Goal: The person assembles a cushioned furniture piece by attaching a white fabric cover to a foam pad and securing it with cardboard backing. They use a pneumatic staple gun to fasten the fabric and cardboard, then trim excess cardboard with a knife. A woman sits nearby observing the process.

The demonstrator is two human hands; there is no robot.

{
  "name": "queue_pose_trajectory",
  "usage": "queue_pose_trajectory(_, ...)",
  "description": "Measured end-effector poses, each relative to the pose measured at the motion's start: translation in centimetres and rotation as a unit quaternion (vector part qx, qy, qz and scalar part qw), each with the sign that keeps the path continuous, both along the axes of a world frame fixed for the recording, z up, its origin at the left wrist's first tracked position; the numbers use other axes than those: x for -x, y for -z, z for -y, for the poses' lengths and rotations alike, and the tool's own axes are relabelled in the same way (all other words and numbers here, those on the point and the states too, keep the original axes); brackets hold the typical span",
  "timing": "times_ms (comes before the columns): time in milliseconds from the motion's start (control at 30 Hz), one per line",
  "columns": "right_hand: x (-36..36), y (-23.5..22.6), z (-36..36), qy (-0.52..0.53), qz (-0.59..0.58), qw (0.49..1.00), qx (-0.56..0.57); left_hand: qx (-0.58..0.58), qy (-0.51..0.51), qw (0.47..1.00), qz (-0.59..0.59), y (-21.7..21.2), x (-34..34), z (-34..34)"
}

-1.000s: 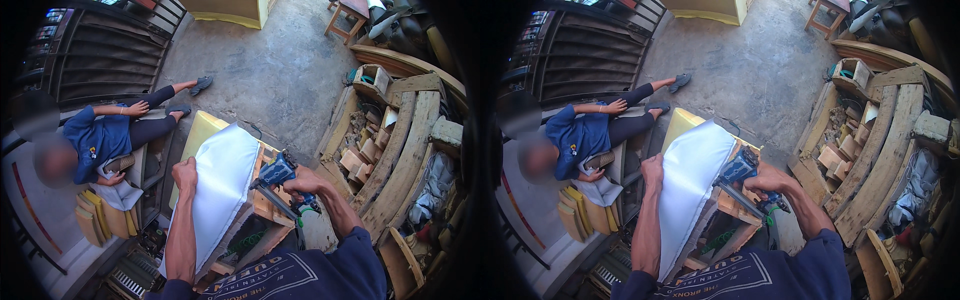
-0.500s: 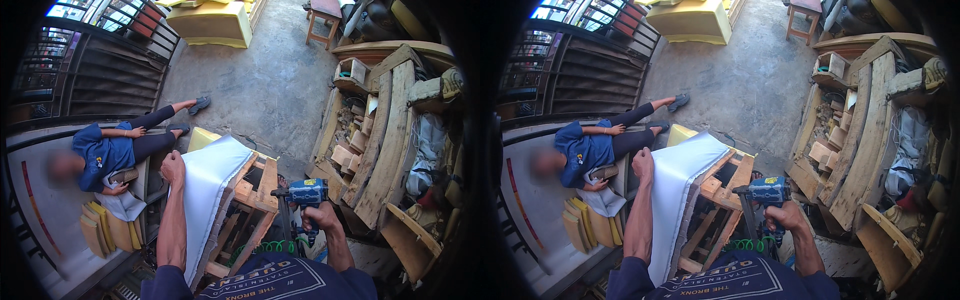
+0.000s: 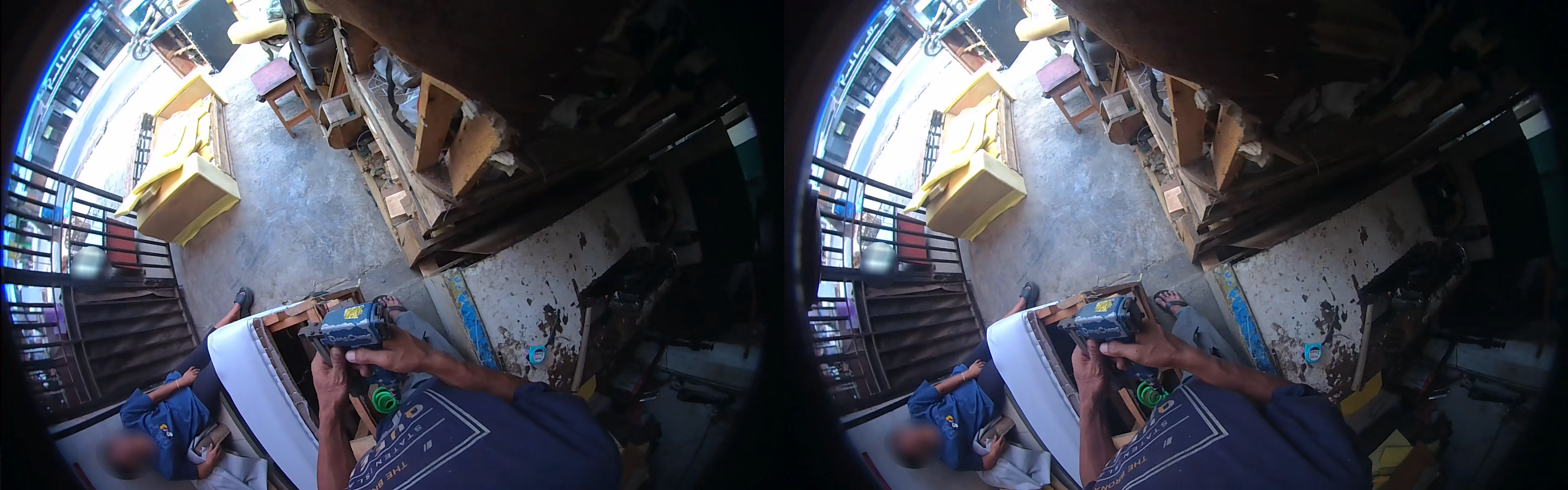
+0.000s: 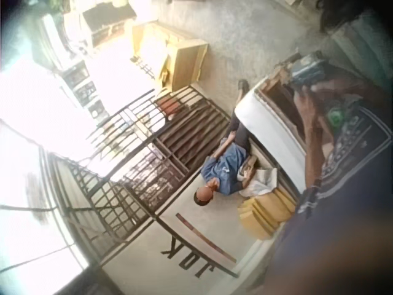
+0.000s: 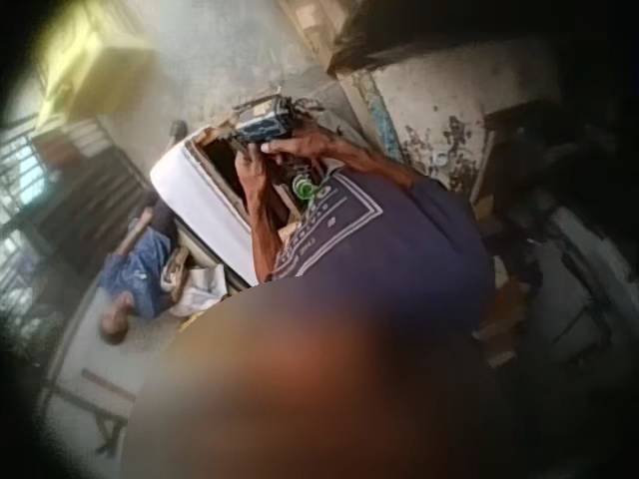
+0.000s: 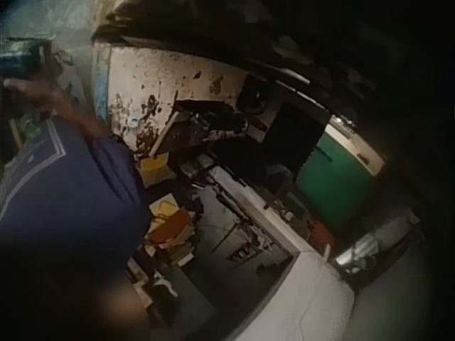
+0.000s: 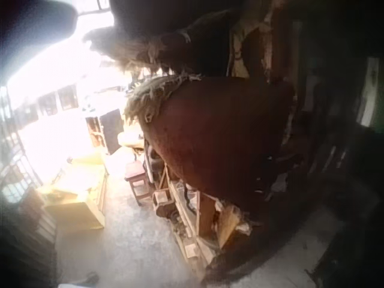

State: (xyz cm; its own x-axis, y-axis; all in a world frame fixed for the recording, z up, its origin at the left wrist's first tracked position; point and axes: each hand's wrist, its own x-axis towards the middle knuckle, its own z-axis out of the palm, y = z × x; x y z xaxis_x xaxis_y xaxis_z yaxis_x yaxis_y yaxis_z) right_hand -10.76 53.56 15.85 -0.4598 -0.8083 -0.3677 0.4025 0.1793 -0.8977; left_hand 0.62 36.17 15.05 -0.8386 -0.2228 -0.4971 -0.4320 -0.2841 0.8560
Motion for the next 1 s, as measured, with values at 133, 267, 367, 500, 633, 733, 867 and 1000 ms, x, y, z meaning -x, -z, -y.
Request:
queue_pose_trajectory(133,-4.2,2.3,-9.6,0.001,-0.308,0.915,-0.262,0.165,-0.010,0.986,0.008,2.1,-5.2,-2.5)
queue_pose_trajectory(267,-6.6,9.0,-27.0,0.311,-0.203,0.780,-0.503,0.207,-0.112,0.964,0.125,3.7,-12.1,-4.1)
queue_pose_trajectory(367,-10.2,14.1,-40.5,0.445,-0.103,0.519,-0.723,0.172,-0.219,0.948,0.153,3.7,-15.7,-3.4)
queue_pose_trajectory(500,-14.4,17.4,-51.1,0.320,-0.025,0.481,-0.816,0.120,-0.328,0.930,0.113,2.5,-17.4,0.0)
queue_pose_trajectory(633,-13.8,17.0,-50.3,0.295,-0.113,0.511,-0.799,0.110,-0.412,0.896,0.125,1.9,-18.4,2.3)
queue_pose_trajectory(733,-11.5,16.3,-42.8,0.394,-0.162,0.530,-0.733,0.114,-0.467,0.869,0.116,2.3,-19.2,2.6)
queue_pose_trajectory(867,-10.4,12.3,-27.4,0.327,-0.225,0.741,-0.541,0.081,-0.527,0.835,0.133,2.9,-19.0,2.1)
queue_pose_trajectory(1000,-2.4,5.9,-10.1,0.169,-0.049,0.970,-0.170,0.088,-0.525,0.828,0.175,2.6,-17.4,1.5)
